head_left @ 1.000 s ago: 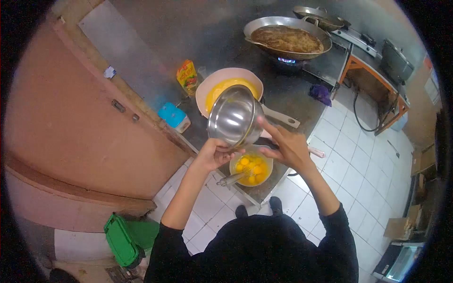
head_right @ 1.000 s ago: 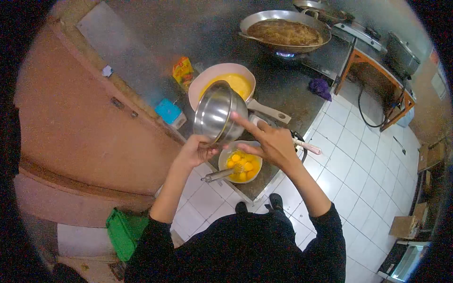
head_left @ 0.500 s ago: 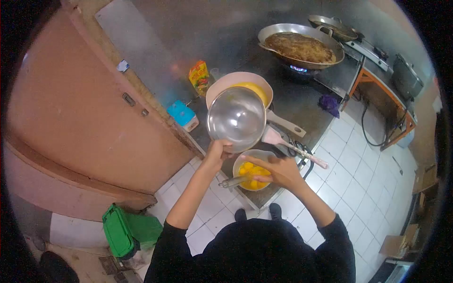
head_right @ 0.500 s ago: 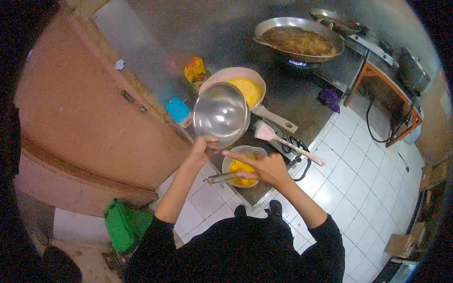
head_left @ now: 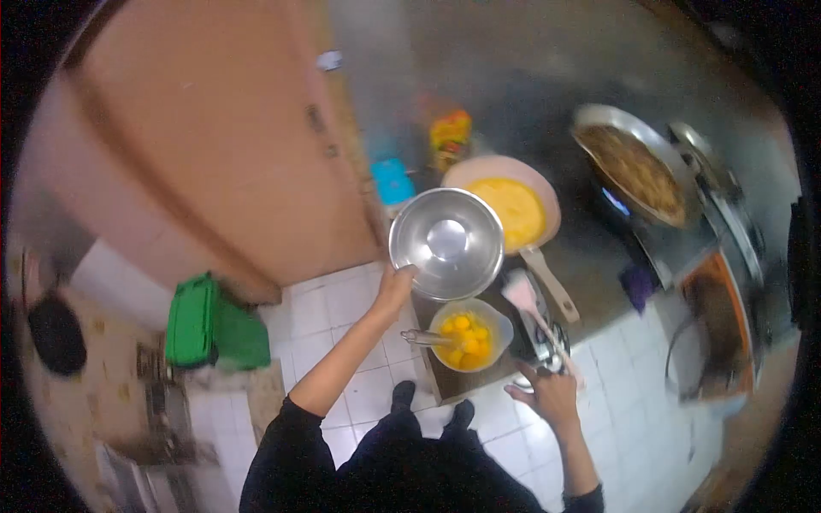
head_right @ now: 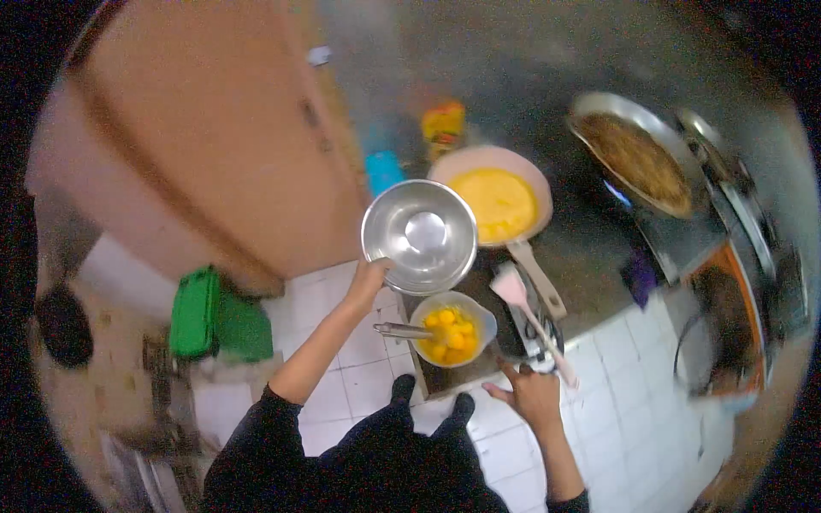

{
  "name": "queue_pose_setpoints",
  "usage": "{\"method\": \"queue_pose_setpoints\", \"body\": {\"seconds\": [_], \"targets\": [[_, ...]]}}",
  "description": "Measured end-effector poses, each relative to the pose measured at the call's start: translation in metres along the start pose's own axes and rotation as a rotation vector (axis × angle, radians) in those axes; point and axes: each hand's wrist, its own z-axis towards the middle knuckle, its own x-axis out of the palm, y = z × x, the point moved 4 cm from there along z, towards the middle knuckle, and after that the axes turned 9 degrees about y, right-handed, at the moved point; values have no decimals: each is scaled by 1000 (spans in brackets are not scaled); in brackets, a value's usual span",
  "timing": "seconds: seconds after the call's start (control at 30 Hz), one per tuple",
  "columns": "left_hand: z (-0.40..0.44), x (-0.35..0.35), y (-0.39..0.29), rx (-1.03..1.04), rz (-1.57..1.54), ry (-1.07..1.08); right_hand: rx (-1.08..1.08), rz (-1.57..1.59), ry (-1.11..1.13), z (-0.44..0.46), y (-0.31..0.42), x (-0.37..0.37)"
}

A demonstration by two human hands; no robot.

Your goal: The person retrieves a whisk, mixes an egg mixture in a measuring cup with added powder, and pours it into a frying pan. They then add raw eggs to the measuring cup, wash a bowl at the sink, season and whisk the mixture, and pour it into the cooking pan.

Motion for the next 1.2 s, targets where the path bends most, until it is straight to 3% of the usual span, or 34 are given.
{"method": "queue_pose_setpoints", "body": {"seconds": [0.07, 0.13, 0.2, 0.27, 0.33, 0.4, 0.47, 0.57, 0.67, 0.8, 0.83, 0.93, 0.97, 1.07, 1.13, 1.2], "targets": [[-16, -19, 4, 6, -40, -132, -32, 241, -108, 17, -1, -7], [-38, -37, 8, 268, -146, -300, -148, 433, -195, 38, 13, -14], [-64, -68, 31, 319, -302, -469, -252, 730, -187, 55, 46, -22], [-121, -101, 34, 196, -327, -687, -440, 866, -222, 61, 92, -20], [-169, -154, 83, 294, -190, -831, -485, 1075, 45, 56, 143, -3], [-240, -193, 120, 293, -263, -1036, -693, 1101, 49, 47, 207, 22], [-332, -215, 137, 227, -437, -1061, -794, 1204, 298, 22, 281, 40], [-456, -257, 231, 189, -456, -1342, -922, 1167, 594, -36, 404, 67], [-583, -269, 289, 89, -716, -1576, -1036, 1020, 857, -85, 528, 104], [-769, -294, 379, 62, -1001, -1841, -1211, 808, 999, -186, 697, 140], [-765, -266, 351, 100, -1037, -1931, -1245, 783, 1025, -170, 684, 119], [-837, -271, 397, 185, -1137, -2081, -1310, 593, 1012, -189, 753, 135], [-889, -289, 428, 237, -1183, -2126, -1335, 548, 1017, -216, 800, 163], [-959, -314, 399, 295, -1081, -2419, -1413, 475, 1089, -222, 870, 192], [-1012, -345, 397, 361, -1098, -2471, -1499, 453, 1067, -231, 929, 219], [-1074, -384, 369, 219, -702, -2664, -1434, 339, 1012, -243, 992, 236]]}}
